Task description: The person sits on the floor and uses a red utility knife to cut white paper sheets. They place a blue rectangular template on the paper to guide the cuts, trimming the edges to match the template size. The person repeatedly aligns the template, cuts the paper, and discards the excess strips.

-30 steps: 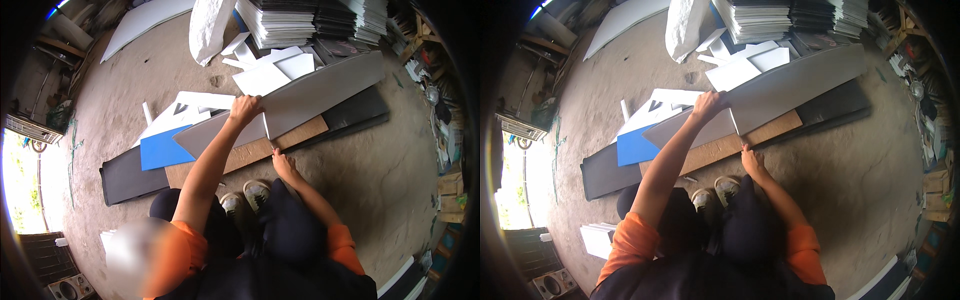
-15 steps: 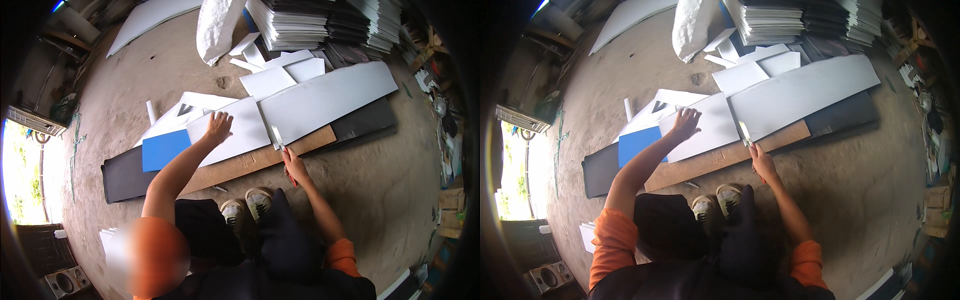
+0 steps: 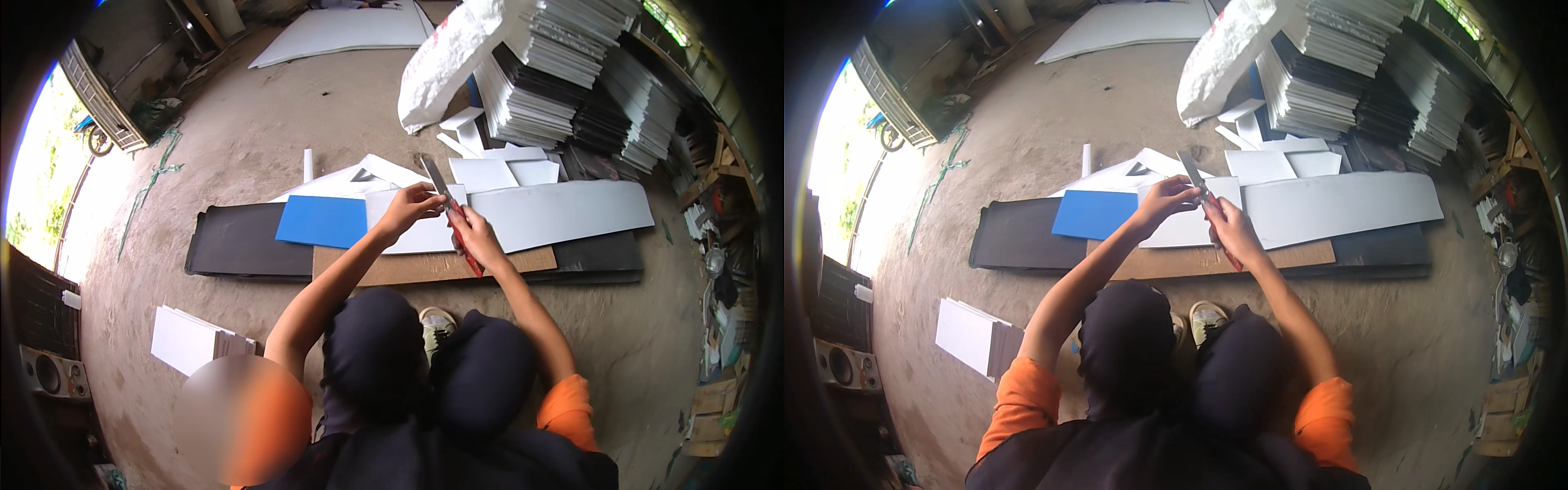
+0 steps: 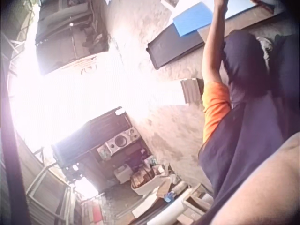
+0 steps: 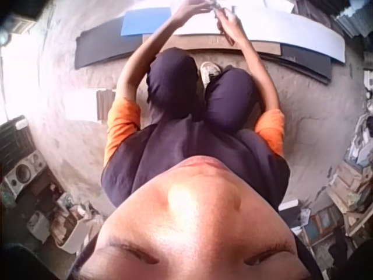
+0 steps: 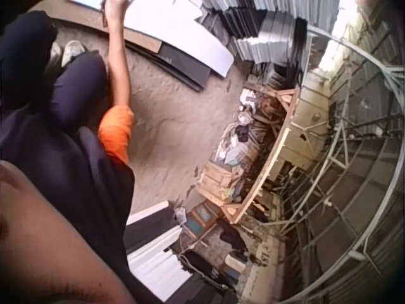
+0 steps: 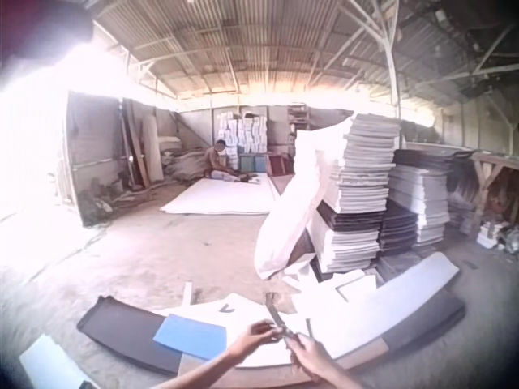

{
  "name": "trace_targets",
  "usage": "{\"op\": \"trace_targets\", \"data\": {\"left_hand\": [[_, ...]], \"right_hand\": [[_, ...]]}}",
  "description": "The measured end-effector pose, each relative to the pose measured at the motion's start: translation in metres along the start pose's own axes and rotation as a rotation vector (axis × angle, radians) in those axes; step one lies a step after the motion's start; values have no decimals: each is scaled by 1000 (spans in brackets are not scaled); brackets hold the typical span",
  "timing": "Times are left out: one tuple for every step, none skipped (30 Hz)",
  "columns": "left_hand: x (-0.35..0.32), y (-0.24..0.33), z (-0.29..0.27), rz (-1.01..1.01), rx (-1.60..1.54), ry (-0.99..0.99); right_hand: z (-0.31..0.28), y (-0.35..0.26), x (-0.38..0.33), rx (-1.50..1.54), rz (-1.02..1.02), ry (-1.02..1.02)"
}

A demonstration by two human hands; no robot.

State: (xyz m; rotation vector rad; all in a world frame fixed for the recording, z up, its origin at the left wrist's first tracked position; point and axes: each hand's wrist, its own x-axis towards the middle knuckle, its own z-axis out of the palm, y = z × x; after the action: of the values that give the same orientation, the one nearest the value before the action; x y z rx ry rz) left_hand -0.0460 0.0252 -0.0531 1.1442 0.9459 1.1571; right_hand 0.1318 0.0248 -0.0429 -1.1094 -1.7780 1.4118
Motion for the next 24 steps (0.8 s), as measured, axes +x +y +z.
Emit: {"op": "trace_targets", "data": {"left_hand": [[-9,10,3,37,-10,20],[-15,20,3,81,12,26],[-20,32,3,129,35,30],[-26,39,4,170,52,32],[-32,47,6,222,61,70],[-39,55,9,261,79,113],[-47,65,12,301,98,157],[-53,74,14,342,115,200],[-54,78,16,389,137,232],[-58,86,22,403,104,266],[-60,93,29,417,71,299],[-62,99,35,429,36,332],[-70,113,45,434,43,352],[-69,116,49,449,33,372],[-67,117,54,463,22,392],[-64,120,57,479,16,415],[-65,119,59,488,-7,429],[-64,114,59,494,-50,418],[-67,111,61,494,-49,426],[-69,108,60,492,-48,436],[-69,108,58,479,-55,432],[-72,107,54,461,-61,435],[-74,106,51,443,-67,440],[-75,105,50,463,-98,450]], "right_hand": [[5,-10,0,-65,-66,30],[5,-26,-3,-73,-52,-15],[7,-41,-5,-108,-81,-23],[8,-50,-8,-144,-102,-30],[9,-59,-12,-154,-90,-38],[11,-67,-15,-164,-43,-30],[12,-75,-18,-173,2,-22],[14,-84,-23,-181,46,-12],[15,-94,-30,-167,69,4],[17,-102,-35,-143,41,32],[18,-110,-39,-119,13,59],[19,-116,-43,-95,-15,85],[17,-122,-46,-89,-48,95],[16,-127,-50,-64,-78,115],[15,-130,-53,-38,-106,135],[16,-136,-55,-9,-141,150],[19,-139,-59,1,-166,183],[19,-132,-58,-26,-180,194],[18,-129,-60,-26,-162,173],[17,-126,-63,-25,-143,150],[15,-125,-65,-37,-142,109],[16,-126,-66,0,-176,54],[18,-127,-67,37,-209,-1],[19,-128,-69,75,-241,-57]]}}
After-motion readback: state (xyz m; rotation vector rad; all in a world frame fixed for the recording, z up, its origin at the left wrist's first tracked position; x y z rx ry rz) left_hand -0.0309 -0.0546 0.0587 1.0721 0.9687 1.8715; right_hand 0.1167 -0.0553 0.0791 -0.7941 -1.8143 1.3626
